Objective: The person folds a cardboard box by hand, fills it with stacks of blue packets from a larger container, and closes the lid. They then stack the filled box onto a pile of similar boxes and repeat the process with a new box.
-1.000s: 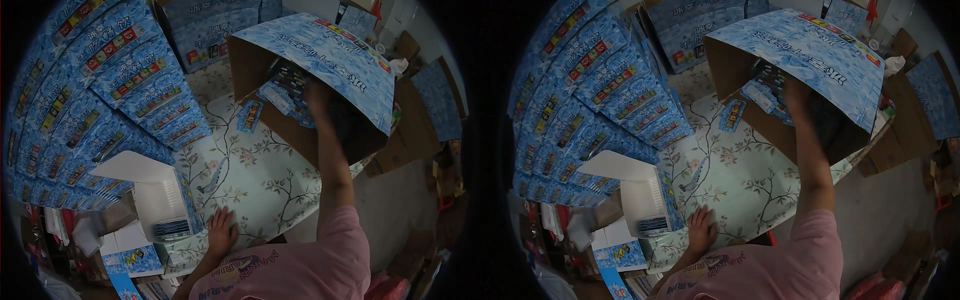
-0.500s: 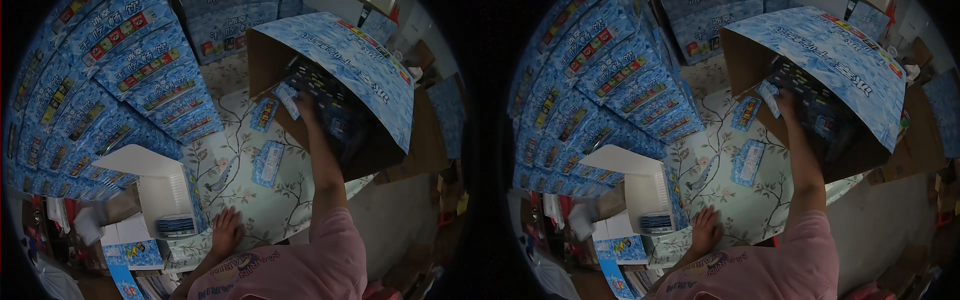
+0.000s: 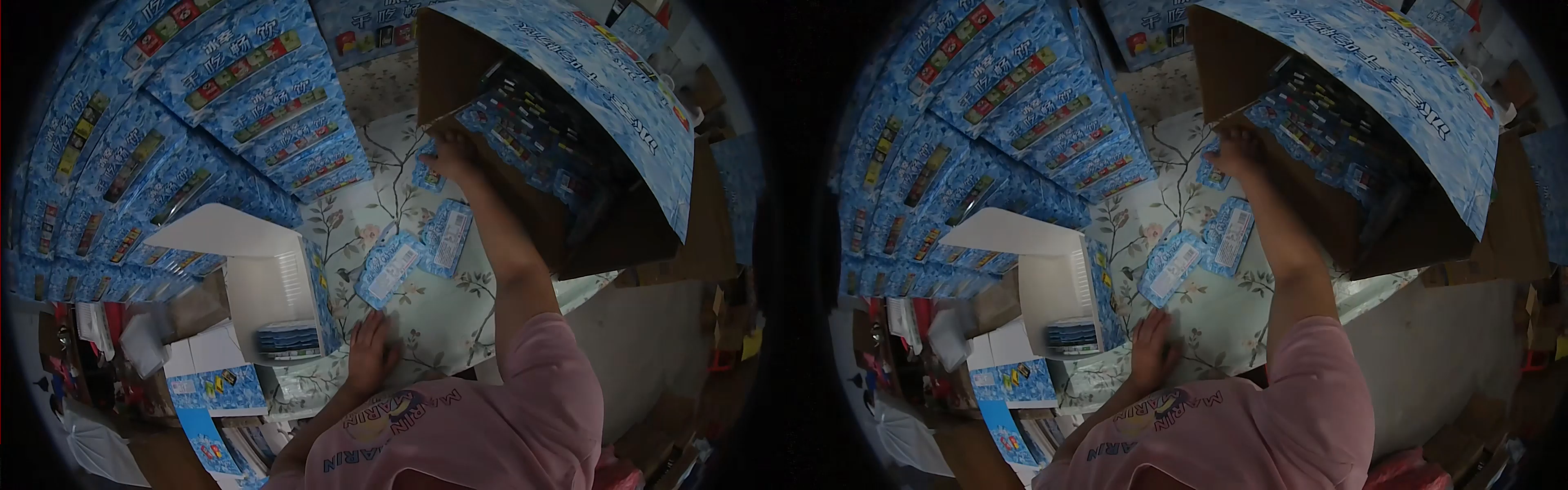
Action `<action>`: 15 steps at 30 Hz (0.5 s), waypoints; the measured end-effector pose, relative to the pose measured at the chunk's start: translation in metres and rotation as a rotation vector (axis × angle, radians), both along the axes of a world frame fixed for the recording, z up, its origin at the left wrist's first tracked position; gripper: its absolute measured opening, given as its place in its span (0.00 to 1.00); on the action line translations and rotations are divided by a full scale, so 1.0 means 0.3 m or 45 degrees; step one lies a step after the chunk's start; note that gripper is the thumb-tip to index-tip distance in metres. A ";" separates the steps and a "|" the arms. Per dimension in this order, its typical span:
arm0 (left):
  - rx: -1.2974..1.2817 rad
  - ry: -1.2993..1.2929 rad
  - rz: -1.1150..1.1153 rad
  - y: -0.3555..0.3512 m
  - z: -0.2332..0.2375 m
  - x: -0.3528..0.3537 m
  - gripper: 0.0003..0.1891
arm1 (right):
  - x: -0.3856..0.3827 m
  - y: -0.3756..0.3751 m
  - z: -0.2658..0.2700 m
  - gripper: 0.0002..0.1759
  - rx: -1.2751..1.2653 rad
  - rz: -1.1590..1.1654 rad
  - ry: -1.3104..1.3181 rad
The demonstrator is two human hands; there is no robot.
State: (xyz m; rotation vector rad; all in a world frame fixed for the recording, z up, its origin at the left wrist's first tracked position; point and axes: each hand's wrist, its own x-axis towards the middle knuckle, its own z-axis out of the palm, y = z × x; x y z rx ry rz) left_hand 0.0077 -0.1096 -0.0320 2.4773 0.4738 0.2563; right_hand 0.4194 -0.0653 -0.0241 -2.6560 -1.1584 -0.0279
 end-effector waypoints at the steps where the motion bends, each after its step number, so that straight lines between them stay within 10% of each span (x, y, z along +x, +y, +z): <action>1: -0.111 -0.099 0.057 -0.002 -0.004 0.007 0.30 | -0.037 -0.022 -0.016 0.36 -0.017 0.010 0.006; 15: 0.625 -0.155 0.063 0.187 -0.053 0.320 0.18 | -0.593 -0.503 0.118 0.35 0.150 0.172 0.035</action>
